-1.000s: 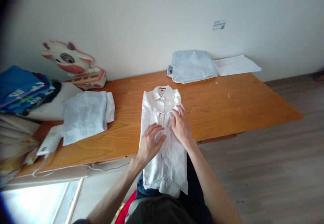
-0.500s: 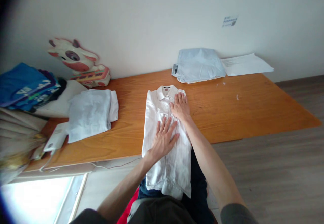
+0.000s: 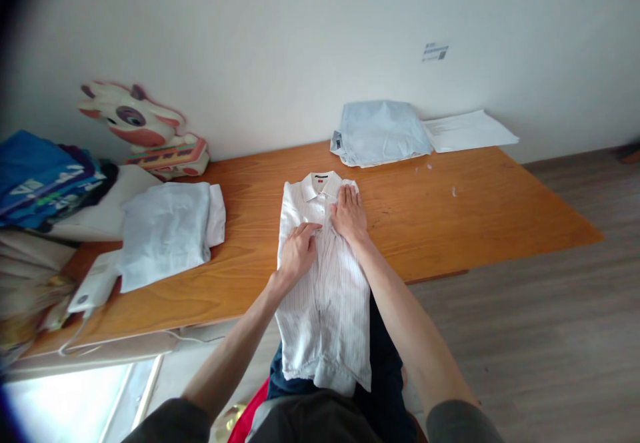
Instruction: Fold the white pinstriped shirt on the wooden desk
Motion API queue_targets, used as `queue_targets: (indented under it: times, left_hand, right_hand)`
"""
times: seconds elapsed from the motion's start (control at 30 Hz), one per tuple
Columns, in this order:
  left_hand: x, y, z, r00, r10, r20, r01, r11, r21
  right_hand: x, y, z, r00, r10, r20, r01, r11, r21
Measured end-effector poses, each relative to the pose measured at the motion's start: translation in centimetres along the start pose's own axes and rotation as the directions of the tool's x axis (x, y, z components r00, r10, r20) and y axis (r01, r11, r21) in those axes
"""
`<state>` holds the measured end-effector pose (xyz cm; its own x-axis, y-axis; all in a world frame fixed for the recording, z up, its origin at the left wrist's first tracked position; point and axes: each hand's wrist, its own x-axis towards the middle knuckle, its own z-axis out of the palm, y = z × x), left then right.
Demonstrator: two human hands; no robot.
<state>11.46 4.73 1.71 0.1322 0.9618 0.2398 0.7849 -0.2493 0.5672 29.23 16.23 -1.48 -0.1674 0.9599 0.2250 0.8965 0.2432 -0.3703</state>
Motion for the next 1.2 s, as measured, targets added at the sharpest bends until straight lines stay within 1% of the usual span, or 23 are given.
queue_targets:
  times: [0.13, 0.2, 0.27, 0.33, 0.4, 0.5, 0.57, 0.67, 0.77, 0.87, 0.93, 1.03, 1.13, 1.2]
  left_hand:
    - [-0.4, -1.3, -1.3, 0.998, 0.051, 0.036, -0.049, 0.997, -0.063]
    - [-1.0, -1.1, -2.0, 0.999, 0.042, -0.001, -0.042, 0.997, -0.062]
    - [-1.6, -0.2, -2.1, 0.998, 0.026, -0.055, -0.028, 0.999, -0.037]
    - [-2.1, 1.2, -1.6, 0.998, 0.025, -0.058, -0.025, 1.000, 0.001]
    - [-2.1, 2.7, -0.5, 1.000, 0.013, -0.022, -0.012, 0.999, 0.053]
    - [-1.0, 4.0, 1.2, 0.999, -0.042, 0.001, 0.041, 0.991, 0.129]
    - [0.1, 4.2, 2.1, 0.998, -0.062, -0.010, 0.062, 0.989, 0.135]
    - [1.7, 4.1, 2.9, 0.997, -0.070, -0.040, 0.073, 0.994, 0.077]
    - [2.7, 3.7, 3.4, 0.994, -0.102, -0.049, 0.099, 0.994, -0.055]
    - [2.8, 3.0, 4.0, 0.984, -0.163, -0.068, 0.146, 0.968, -0.205]
    - [2.5, 2.5, 4.5, 0.979, -0.182, -0.096, 0.152, 0.954, -0.258]
    - [2.2, 2.1, 5.2, 0.978, -0.164, -0.129, 0.122, 0.951, -0.283]
    - [2.2, 2.1, 5.6, 0.978, -0.119, -0.173, 0.072, 0.964, -0.254]
    - [2.2, 2.3, 5.4, 0.978, -0.076, -0.196, 0.027, 0.969, -0.245]
  right_hand:
    - [0.0, 0.0, -0.1, 1.000, -0.002, 0.008, 0.002, 1.000, 0.008]
    - [0.0, 0.1, -0.1, 1.000, -0.003, 0.012, 0.003, 1.000, 0.005]
    - [0.0, 0.1, 0.1, 1.000, -0.006, 0.003, 0.006, 1.000, -0.002]
    - [-0.1, 0.1, 0.3, 1.000, -0.010, -0.016, 0.010, 1.000, -0.004]
    - [0.0, 0.1, 0.4, 0.999, -0.023, -0.031, 0.023, 1.000, -0.001]
    - [0.8, 0.6, 0.1, 0.997, -0.073, -0.014, 0.073, 0.997, 0.017]
    - [1.8, 1.7, -0.7, 0.990, -0.135, 0.035, 0.133, 0.990, 0.043]
    - [3.5, 4.5, -3.1, 0.968, -0.228, 0.106, 0.222, 0.973, 0.061]
    - [4.9, 7.4, -5.6, 0.948, -0.279, 0.154, 0.280, 0.960, 0.014]
    - [6.0, 9.0, -6.8, 0.932, -0.291, 0.217, 0.312, 0.948, -0.069]
    - [6.7, 9.1, -6.7, 0.927, -0.279, 0.250, 0.316, 0.940, -0.126]
    - [7.5, 8.1, -5.5, 0.934, -0.245, 0.259, 0.301, 0.931, -0.206]
    - [7.9, 6.8, -4.7, 0.953, -0.213, 0.218, 0.267, 0.927, -0.265]
    - [7.6, 6.1, -4.9, 0.963, -0.200, 0.180, 0.246, 0.924, -0.292]
